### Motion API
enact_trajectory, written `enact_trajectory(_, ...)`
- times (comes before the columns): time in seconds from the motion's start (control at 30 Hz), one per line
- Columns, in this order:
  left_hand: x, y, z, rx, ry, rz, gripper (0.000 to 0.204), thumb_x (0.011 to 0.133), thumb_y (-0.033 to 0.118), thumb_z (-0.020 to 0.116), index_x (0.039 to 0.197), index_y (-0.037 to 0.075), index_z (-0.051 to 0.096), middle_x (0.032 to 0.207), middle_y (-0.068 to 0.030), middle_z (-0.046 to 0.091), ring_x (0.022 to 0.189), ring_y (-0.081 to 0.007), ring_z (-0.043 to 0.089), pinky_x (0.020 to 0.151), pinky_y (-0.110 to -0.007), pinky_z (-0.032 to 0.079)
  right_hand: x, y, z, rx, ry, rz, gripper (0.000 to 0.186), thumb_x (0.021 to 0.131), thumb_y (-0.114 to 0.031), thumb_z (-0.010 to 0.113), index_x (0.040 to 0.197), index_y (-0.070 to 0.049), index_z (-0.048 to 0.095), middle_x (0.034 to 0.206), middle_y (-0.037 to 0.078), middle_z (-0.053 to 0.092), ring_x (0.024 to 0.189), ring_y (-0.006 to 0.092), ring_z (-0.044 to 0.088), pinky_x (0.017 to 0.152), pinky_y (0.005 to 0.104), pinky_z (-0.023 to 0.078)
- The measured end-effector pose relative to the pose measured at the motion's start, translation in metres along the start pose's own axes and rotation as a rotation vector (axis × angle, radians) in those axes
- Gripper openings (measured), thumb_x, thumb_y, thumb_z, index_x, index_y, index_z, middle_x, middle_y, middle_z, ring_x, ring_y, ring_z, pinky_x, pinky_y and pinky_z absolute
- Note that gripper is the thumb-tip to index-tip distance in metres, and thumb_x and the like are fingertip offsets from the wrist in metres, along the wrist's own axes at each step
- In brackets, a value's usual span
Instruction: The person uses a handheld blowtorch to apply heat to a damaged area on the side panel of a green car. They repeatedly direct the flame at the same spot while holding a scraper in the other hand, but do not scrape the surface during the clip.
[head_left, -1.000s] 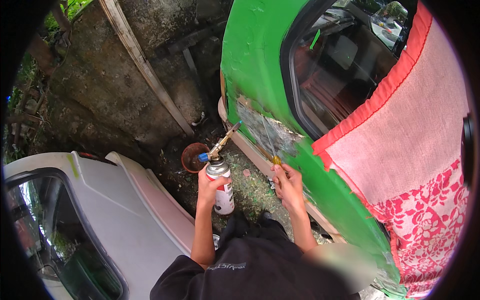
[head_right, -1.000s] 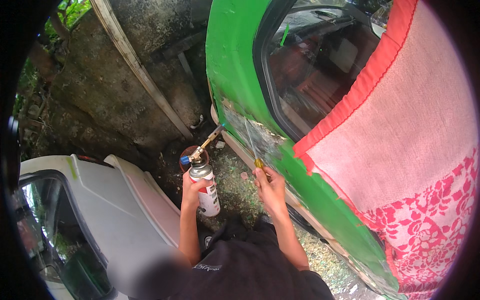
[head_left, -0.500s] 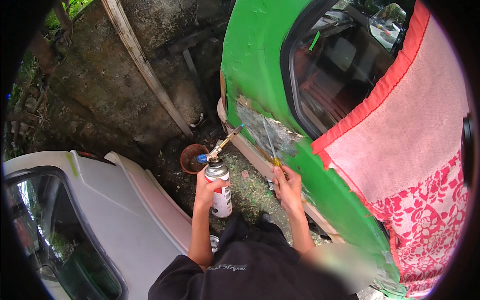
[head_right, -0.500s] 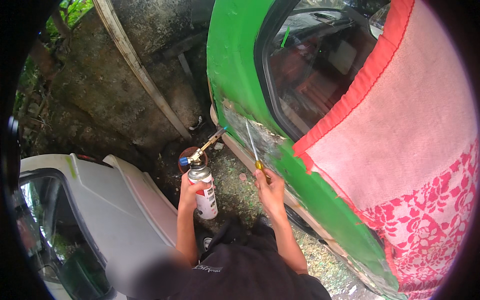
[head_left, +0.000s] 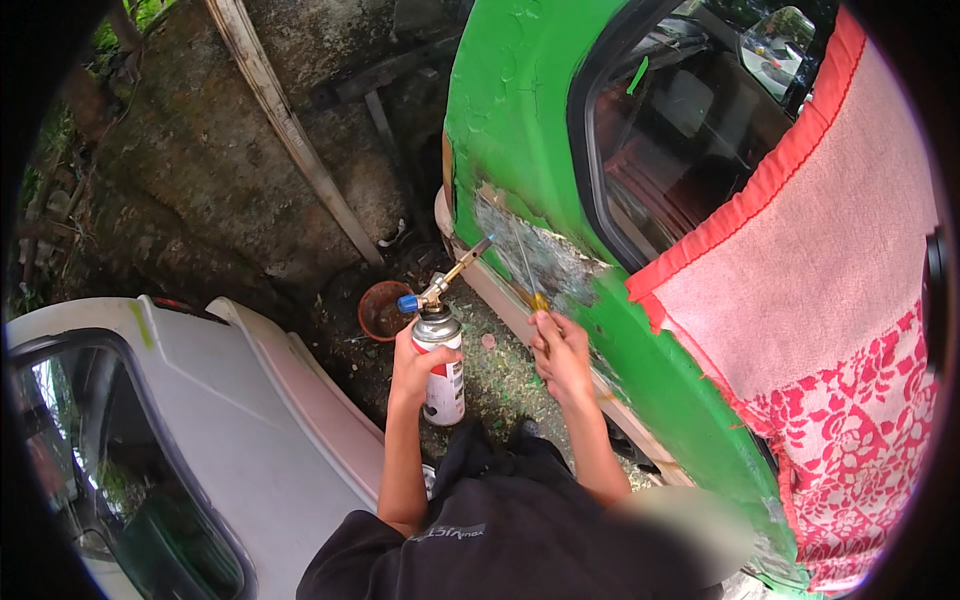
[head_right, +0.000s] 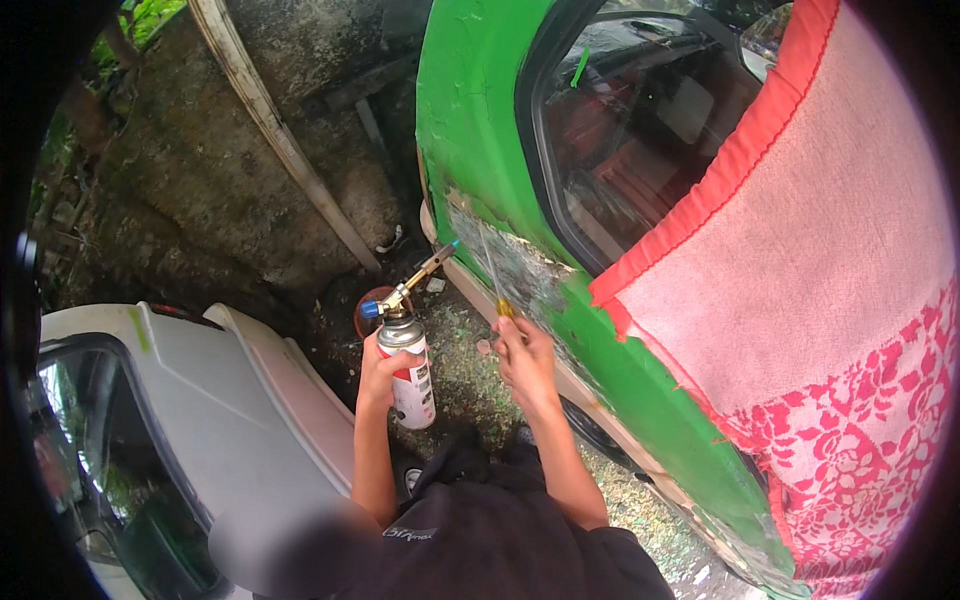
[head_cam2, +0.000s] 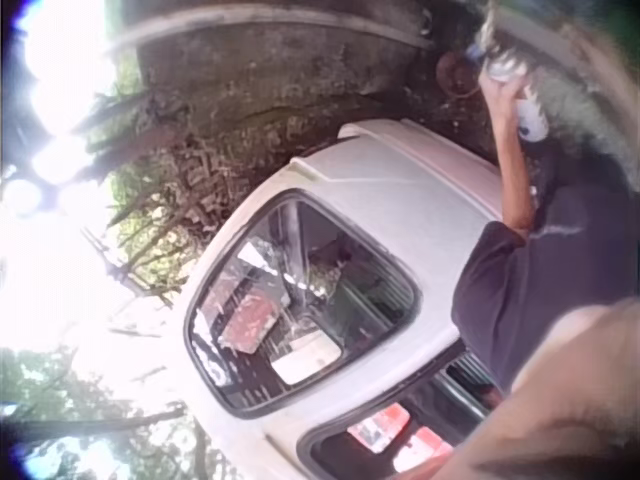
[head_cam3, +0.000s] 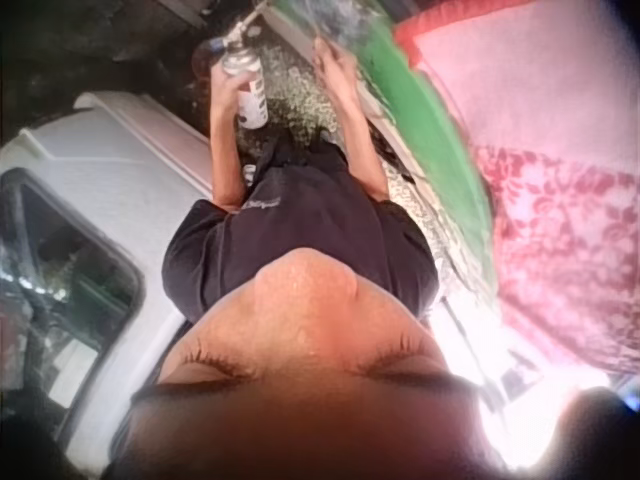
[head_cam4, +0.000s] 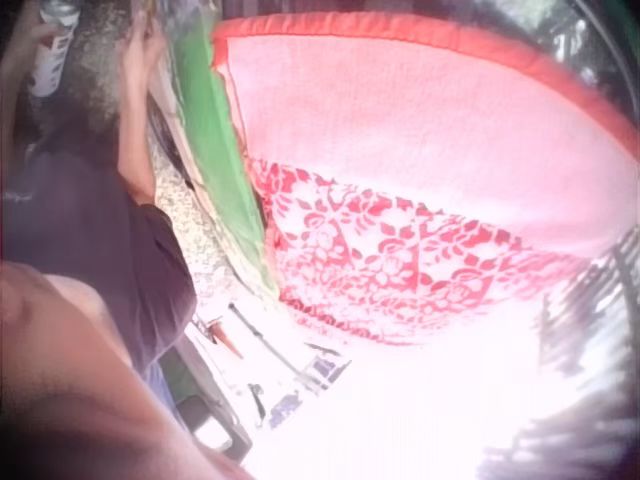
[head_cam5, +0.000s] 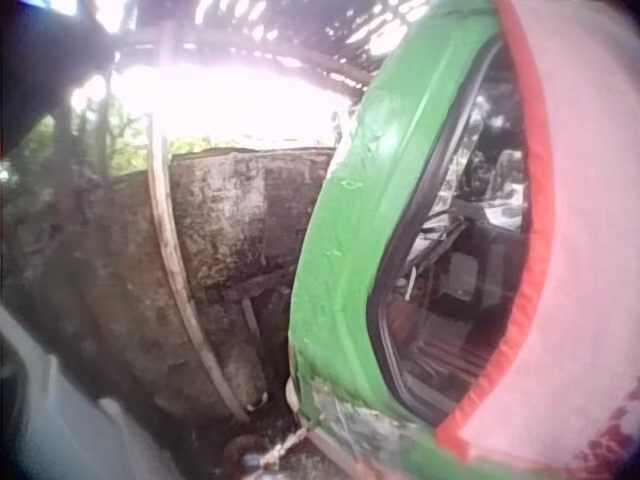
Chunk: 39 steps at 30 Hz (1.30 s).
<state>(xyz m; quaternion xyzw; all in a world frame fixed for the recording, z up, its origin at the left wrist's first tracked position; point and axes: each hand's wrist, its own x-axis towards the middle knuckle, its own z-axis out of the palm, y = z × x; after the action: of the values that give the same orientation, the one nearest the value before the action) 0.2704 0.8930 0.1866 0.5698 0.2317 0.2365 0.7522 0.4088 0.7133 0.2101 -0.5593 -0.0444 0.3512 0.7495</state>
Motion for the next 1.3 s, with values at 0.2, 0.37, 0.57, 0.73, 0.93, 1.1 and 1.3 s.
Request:
enact_trajectory(0.2,0.006,-0.001,0.000,-0.017,-0.033,-0.025,0.038,0.062,0.007,0.073,0.097,0.000,0.063,0.083,-0.0103,0.069,0.069,-0.0212,0.069,0.069,-0.036,0.056,-0.008,-0.002,-0.007,0.167,-0.028,0.095,0.025,0.106,-0.030,0.056,0.098,-0.006,0.058,0.066,-0.004,0.047,0.040,0.0014,0.030,0.036,0.0214,0.019)
enact_trajectory(0.37,0.006,0.004,0.002,-0.038,-0.031,-0.041,0.037,0.063,0.006,0.073,0.097,0.000,0.063,0.083,-0.0110,0.069,0.069,-0.0214,0.069,0.069,-0.036,0.056,-0.022,-0.001,-0.014,0.265,-0.049,0.123,0.026,0.107,-0.030,0.055,0.098,-0.006,0.057,0.066,-0.003,0.047,0.041,0.0015,0.030,0.036,0.0210,0.019)
enact_trajectory(0.57,0.024,-0.001,-0.001,0.003,-0.081,-0.052,0.036,0.063,0.005,0.073,0.097,0.000,0.063,0.083,-0.0111,0.069,0.069,-0.0218,0.069,0.068,-0.036,0.056,0.001,0.002,0.006,0.193,-0.034,0.109,0.024,0.107,-0.030,0.055,0.102,-0.006,0.056,0.068,-0.003,0.046,0.040,0.0024,0.029,0.035,0.0216,0.019)
enact_trajectory(0.73,0.031,0.005,-0.001,-0.005,-0.082,-0.047,0.035,0.063,0.005,0.073,0.096,0.001,0.063,0.083,-0.0108,0.069,0.069,-0.0218,0.069,0.067,-0.035,0.056,-0.014,0.002,-0.003,0.186,0.008,0.119,0.024,0.107,-0.030,0.054,0.102,-0.006,0.056,0.068,-0.002,0.046,0.040,0.0024,0.030,0.035,0.0211,0.019)
enact_trajectory(0.93,0.032,0.002,-0.003,-0.007,-0.080,-0.051,0.035,0.063,0.005,0.073,0.096,0.001,0.063,0.082,-0.0106,0.069,0.069,-0.0214,0.068,0.066,-0.036,0.055,-0.027,0.012,-0.009,0.222,-0.007,0.090,0.026,0.108,-0.030,0.052,0.100,-0.007,0.057,0.068,-0.003,0.046,0.041,0.0018,0.030,0.036,0.0212,0.020)
enact_trajectory(1.1,0.034,0.003,-0.003,0.004,-0.102,-0.064,0.037,0.063,0.005,0.074,0.099,0.001,0.064,0.085,-0.0093,0.069,0.071,-0.0194,0.067,0.069,-0.034,0.054,-0.004,0.015,0.008,0.214,-0.017,0.066,0.023,0.108,-0.028,0.052,0.101,-0.007,0.055,0.067,-0.002,0.045,0.040,0.0022,0.029,0.036,0.0207,0.019)
enact_trajectory(1.3,0.030,0.006,-0.004,-0.012,-0.094,-0.071,0.036,0.063,0.005,0.073,0.098,0.000,0.064,0.084,-0.0109,0.069,0.069,-0.0215,0.069,0.067,-0.035,0.056,-0.006,0.016,0.006,0.170,0.015,0.044,0.024,0.107,-0.029,0.056,0.098,-0.006,0.057,0.066,-0.004,0.046,0.040,0.0017,0.028,0.036,0.0214,0.019)
